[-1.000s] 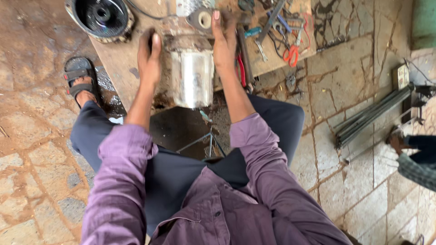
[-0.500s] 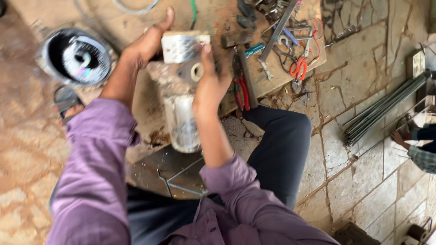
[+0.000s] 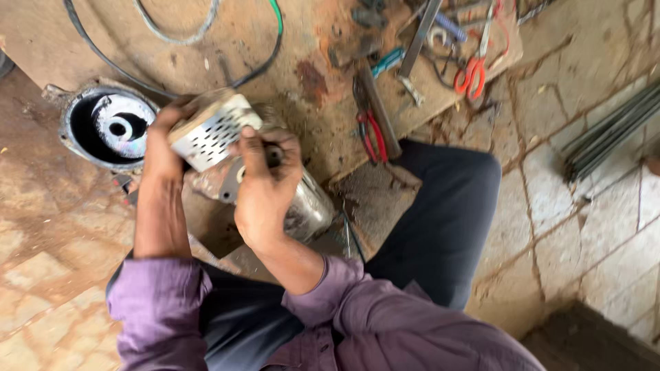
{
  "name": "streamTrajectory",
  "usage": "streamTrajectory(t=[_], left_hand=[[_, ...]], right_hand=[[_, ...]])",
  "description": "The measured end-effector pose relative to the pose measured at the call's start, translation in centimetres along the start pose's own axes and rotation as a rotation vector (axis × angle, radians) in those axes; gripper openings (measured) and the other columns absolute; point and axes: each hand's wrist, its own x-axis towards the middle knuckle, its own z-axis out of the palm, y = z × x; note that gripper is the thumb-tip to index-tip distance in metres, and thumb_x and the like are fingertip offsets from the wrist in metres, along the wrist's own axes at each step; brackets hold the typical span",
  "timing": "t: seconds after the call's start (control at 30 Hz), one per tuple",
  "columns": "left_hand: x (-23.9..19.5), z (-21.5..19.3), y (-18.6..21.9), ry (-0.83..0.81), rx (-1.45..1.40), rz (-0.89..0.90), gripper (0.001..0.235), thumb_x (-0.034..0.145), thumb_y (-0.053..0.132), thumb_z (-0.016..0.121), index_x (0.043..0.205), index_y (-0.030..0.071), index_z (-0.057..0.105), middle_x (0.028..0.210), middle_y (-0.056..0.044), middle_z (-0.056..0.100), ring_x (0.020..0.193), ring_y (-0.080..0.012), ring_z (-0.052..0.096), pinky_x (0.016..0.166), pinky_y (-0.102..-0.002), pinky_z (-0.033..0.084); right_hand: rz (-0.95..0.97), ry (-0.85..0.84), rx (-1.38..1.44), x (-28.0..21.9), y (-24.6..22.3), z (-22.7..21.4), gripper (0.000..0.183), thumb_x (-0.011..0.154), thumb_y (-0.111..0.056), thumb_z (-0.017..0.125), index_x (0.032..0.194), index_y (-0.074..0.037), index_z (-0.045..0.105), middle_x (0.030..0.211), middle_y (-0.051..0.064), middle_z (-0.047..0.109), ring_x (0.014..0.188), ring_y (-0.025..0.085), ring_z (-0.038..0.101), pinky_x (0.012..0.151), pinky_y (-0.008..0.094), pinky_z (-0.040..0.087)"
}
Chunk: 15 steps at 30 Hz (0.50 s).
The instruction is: The person disassembles a pump motor by hand and with a hammer, removes the internal stator, and applies a substance to the coils with a small brush.
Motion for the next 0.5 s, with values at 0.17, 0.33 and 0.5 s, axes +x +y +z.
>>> streamTrajectory(t=[0.17,0.33,0.5], left_hand=[[-6.7,-3.9,-2.3,0.254,-0.282,0.096,0.053,0.09,0.023,0.055,0.136,-0.004,0.059,0.126,-0.015,0.069,0.118,-0.0268,0.068,0.104,-0.038,0.056],[-12.0,-5.5,-1.0,0.112,-0.35,0.484,0.047,0.097,0.017,0.054,0.138,-0.007,0.056,0.118,-0.014,0.068,0.107,-0.026,0.068,0.091,-0.041,0.059],[-17.8,-2.5,4.1,0.149,-0.013,0.801,0.047,0.099,0.029,0.049,0.134,-0.003,0.05,0.122,-0.02,0.069,0.115,-0.029,0.071,0.1,-0.045,0.062]], right_hand=[[0.218,-0.136,-0.082,-3.6,-0.2,-0.4,0.017,0.1,-0.004,0.07,0.101,-0.003,0.054,0.087,0.003,0.059,0.073,0.01,0.06,0.066,0.027,0.053],[0.135,-0.405,-0.188,-7.2,-1.6,-1.3,0.016,0.104,-0.003,0.069,0.103,-0.003,0.053,0.088,0.003,0.057,0.071,0.008,0.059,0.059,0.024,0.05],[0.063,-0.638,-0.08,-8.6,-4.2,-2.0,0.015,0.102,0.001,0.07,0.099,-0.003,0.056,0.094,0.001,0.055,0.072,0.006,0.059,0.065,0.024,0.056]])
